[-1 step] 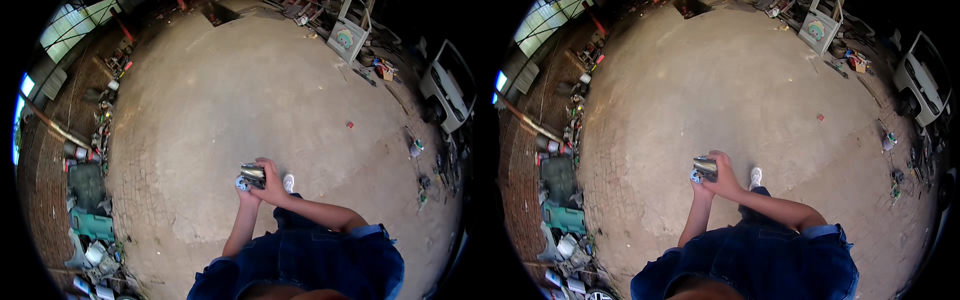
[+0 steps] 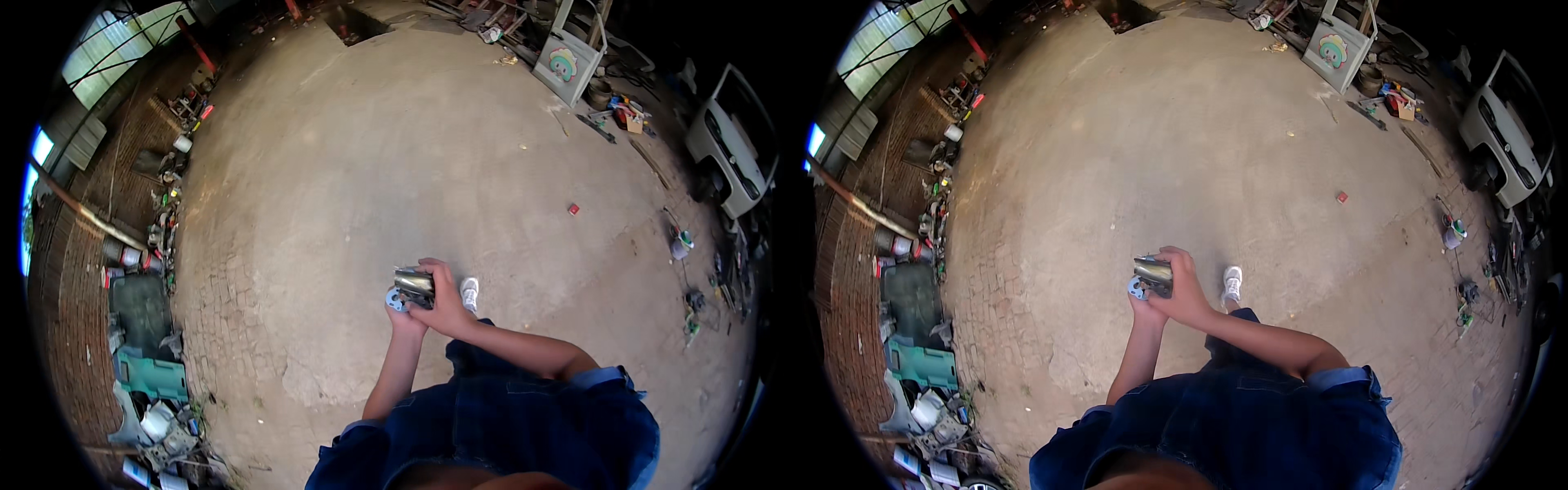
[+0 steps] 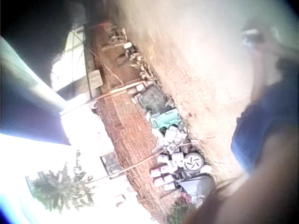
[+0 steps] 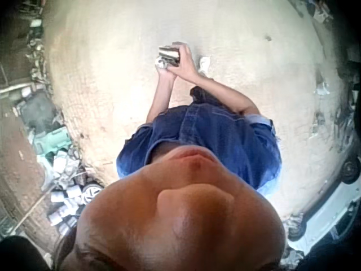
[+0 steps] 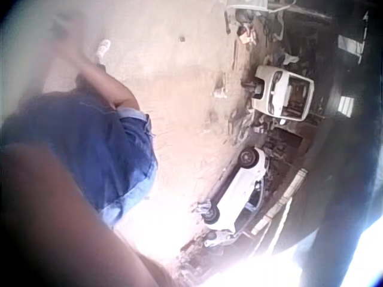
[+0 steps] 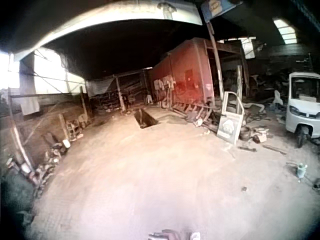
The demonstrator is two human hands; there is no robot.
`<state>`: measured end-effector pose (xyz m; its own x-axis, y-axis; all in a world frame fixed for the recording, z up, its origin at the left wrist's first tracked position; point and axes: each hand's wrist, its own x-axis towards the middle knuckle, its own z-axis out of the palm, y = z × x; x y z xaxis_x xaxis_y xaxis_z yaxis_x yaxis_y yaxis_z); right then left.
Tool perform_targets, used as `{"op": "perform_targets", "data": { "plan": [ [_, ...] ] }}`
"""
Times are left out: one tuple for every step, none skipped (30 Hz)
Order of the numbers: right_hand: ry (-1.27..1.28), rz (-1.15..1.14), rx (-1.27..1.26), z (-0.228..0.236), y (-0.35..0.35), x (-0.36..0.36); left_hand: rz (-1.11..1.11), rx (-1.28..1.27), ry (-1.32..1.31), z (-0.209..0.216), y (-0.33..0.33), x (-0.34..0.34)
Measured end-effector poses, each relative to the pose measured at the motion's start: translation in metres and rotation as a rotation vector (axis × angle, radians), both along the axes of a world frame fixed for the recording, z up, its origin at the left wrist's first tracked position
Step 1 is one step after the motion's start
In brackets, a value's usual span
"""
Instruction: The person assembles a black circular fan component with a white plastic handle, then walks through a cluttered workshop to discard the assembly. They subsequently pick up a small metallic cylindrical part and attach several small metal pieces to it by hand.
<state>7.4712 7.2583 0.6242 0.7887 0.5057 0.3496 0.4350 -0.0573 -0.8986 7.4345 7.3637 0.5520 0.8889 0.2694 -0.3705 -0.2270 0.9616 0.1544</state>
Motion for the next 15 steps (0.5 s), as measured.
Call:
{"op": "perform_targets", "data": {
  "plan": [
    [-0.015,-0.017,0.014,-0.007,0.019,0.040,-0.035,-0.006,-0.077,-0.008,0.023,0.042],
    [-0.017,-0.039,0.020,-0.009,0.033,0.082,-0.032,0.032,-0.040,-0.004,0.036,0.083],
    [0.000,-0.051,0.027,-0.013,0.050,0.125,-0.027,0.072,-0.004,0.000,0.049,0.120],
    [0.011,-0.037,0.011,-0.016,0.062,0.163,-0.019,0.112,0.031,0.005,0.060,0.157],
    [0.023,-0.033,0.009,-0.016,0.079,0.199,-0.015,0.076,0.055,0.016,0.075,0.197],
    [0.057,-0.025,0.004,-0.011,0.099,0.222,0.009,0.098,0.044,0.020,0.099,0.229],
    [0.041,0.000,-0.009,-0.005,0.118,0.266,0.032,0.120,0.033,0.020,0.125,0.267],
    [0.071,0.012,0.022,0.008,0.130,0.283,0.049,0.110,0.058,0.021,0.134,0.278],
    [0.068,0.037,0.046,0.023,0.146,0.316,0.014,0.127,0.006,0.034,0.150,0.306],
    [0.058,0.076,0.070,0.033,0.164,0.346,0.015,0.167,-0.029,0.036,0.171,0.331],
    [0.055,0.108,0.076,0.041,0.181,0.377,0.053,0.137,-0.030,0.051,0.186,0.358],
    [0.047,0.127,0.069,0.039,0.197,0.409,0.065,0.149,0.000,0.054,0.199,0.389],
    [0.079,0.147,0.077,0.033,0.213,0.440,0.058,0.104,-0.044,0.050,0.214,0.419],
    [0.073,0.182,0.062,0.028,0.231,0.470,0.061,0.076,-0.088,0.049,0.232,0.447],
    [0.073,0.182,0.073,0.021,0.251,0.499,0.060,0.070,-0.074,0.047,0.246,0.479]
  ]
}}
